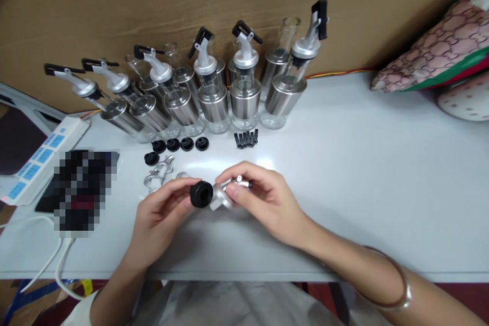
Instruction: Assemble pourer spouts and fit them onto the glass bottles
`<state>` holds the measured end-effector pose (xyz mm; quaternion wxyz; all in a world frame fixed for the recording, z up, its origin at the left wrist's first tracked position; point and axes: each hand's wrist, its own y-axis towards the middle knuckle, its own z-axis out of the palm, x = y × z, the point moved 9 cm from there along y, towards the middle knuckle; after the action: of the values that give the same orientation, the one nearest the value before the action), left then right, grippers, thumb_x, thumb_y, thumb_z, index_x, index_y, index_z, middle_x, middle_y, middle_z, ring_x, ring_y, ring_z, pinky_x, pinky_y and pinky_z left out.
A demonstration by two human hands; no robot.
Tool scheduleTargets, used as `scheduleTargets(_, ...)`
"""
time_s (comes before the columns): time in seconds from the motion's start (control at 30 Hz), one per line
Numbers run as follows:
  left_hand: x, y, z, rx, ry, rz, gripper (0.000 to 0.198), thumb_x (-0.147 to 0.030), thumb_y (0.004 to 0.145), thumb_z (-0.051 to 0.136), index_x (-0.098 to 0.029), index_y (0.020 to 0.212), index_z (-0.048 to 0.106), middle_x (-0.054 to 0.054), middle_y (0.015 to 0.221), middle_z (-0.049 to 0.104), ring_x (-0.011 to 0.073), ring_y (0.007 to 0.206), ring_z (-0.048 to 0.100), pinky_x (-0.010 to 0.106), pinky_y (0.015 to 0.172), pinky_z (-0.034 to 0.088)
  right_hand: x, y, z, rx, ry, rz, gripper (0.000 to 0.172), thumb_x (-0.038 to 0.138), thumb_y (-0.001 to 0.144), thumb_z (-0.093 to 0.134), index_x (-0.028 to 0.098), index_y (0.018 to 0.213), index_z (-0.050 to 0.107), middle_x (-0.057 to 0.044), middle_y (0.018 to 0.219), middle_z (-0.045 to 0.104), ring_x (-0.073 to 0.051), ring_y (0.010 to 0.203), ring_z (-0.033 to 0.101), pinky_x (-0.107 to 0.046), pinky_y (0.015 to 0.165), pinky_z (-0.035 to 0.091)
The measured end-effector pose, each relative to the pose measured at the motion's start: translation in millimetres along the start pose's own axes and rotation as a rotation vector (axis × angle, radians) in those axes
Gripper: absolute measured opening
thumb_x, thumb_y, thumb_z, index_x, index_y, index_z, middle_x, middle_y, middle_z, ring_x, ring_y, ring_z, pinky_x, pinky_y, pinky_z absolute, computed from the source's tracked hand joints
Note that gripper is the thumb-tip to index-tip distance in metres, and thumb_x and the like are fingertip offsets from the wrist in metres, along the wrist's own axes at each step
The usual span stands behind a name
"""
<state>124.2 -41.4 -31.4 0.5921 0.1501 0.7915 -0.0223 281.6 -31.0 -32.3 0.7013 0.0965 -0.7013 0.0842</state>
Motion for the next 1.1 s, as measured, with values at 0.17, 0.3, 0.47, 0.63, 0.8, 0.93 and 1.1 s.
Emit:
scheduleTargets(0.17, 1, 1, -5.7, -0.058, -0.089, -0.07, 0.017, -0.016, 0.084, 0.063, -0.026, 0.097, 0.066, -0.004, 0.087, 0.07, 0.0075, 0.08, 0.065, 0.013, 0.076, 0.052, 11, -4, -9, -0.111, -0.046, -0.159, 0.007, 0.028, 0.086, 0.062, 0.022, 0.088, 0.063, 0.0, 0.071, 0.067, -0.011, 0.062, 0.063, -0.021, 0.058, 0.051)
scheduleTargets(0.3, -2, 2, -3.4, -0.046, -0.113, -0.056, 0.021, -0.013, 0.081, 0.065, -0.026, 0.097, 0.067, -0.004, 0.088, 0.069, 0.0069, 0.08, 0.064, 0.012, 0.076, 0.051, 9, -6, 1, -0.037, -0.087, -0.178, 0.01, 0.019, 0.086, 0.061, 0.022, 0.095, 0.063, -0.001, 0.079, 0.071, -0.012, 0.07, 0.067, -0.022, 0.065, 0.052)
scheduleTargets(0.47, 1, 0, -3.6, -0.055, -0.164, -0.036, 0.023, -0.014, 0.077, 0.07, -0.026, 0.097, 0.067, -0.002, 0.09, 0.067, 0.0088, 0.081, 0.063, 0.015, 0.076, 0.052, 11, -9, 2, -0.032, -0.193, -0.27, 0.016, 0.016, 0.084, 0.062, 0.023, 0.099, 0.065, -0.002, 0.087, 0.072, -0.014, 0.077, 0.068, -0.026, 0.07, 0.054)
scheduleTargets(0.63, -7, 0, -3.5, -0.029, -0.137, 0.07, 0.022, -0.017, 0.076, 0.072, -0.023, 0.097, 0.069, 0.002, 0.089, 0.069, 0.0129, 0.081, 0.063, 0.021, 0.075, 0.053, 22, -15, 7, 0.021, -0.282, -0.449, 0.027, 0.009, 0.085, 0.059, 0.025, 0.105, 0.063, -0.002, 0.09, 0.071, -0.016, 0.081, 0.068, -0.028, 0.072, 0.055)
scheduleTargets(0.8, -10, -2, -7.7, -0.059, -0.127, 0.12, 0.024, -0.014, 0.074, 0.074, -0.023, 0.096, 0.07, 0.003, 0.088, 0.07, 0.013, 0.079, 0.065, 0.022, 0.072, 0.054, 23, -16, 12, 0.053, -0.336, -0.492, 0.029, 0.006, 0.083, 0.06, 0.025, 0.105, 0.063, -0.002, 0.092, 0.072, -0.016, 0.085, 0.069, -0.026, 0.074, 0.056)
scheduleTargets(0.93, -13, -4, -9.9, -0.103, -0.12, 0.164, 0.025, -0.011, 0.071, 0.076, -0.021, 0.092, 0.071, 0.003, 0.085, 0.071, 0.0133, 0.074, 0.066, 0.022, 0.068, 0.055, 25, -17, 15, 0.078, -0.311, -0.527, 0.026, 0.004, 0.082, 0.061, 0.022, 0.101, 0.063, -0.002, 0.092, 0.073, -0.014, 0.086, 0.069, -0.024, 0.078, 0.057)
scheduleTargets(1.1, -20, -4, -8.7, -0.115, -0.125, 0.222, 0.024, -0.011, 0.069, 0.077, -0.02, 0.091, 0.071, 0.004, 0.083, 0.071, 0.0133, 0.072, 0.067, 0.022, 0.065, 0.057, 29, -21, 18, 0.123, -0.25, -0.567, 0.025, 0.001, 0.081, 0.06, 0.019, 0.099, 0.063, -0.005, 0.089, 0.072, -0.015, 0.087, 0.069, -0.027, 0.082, 0.057)
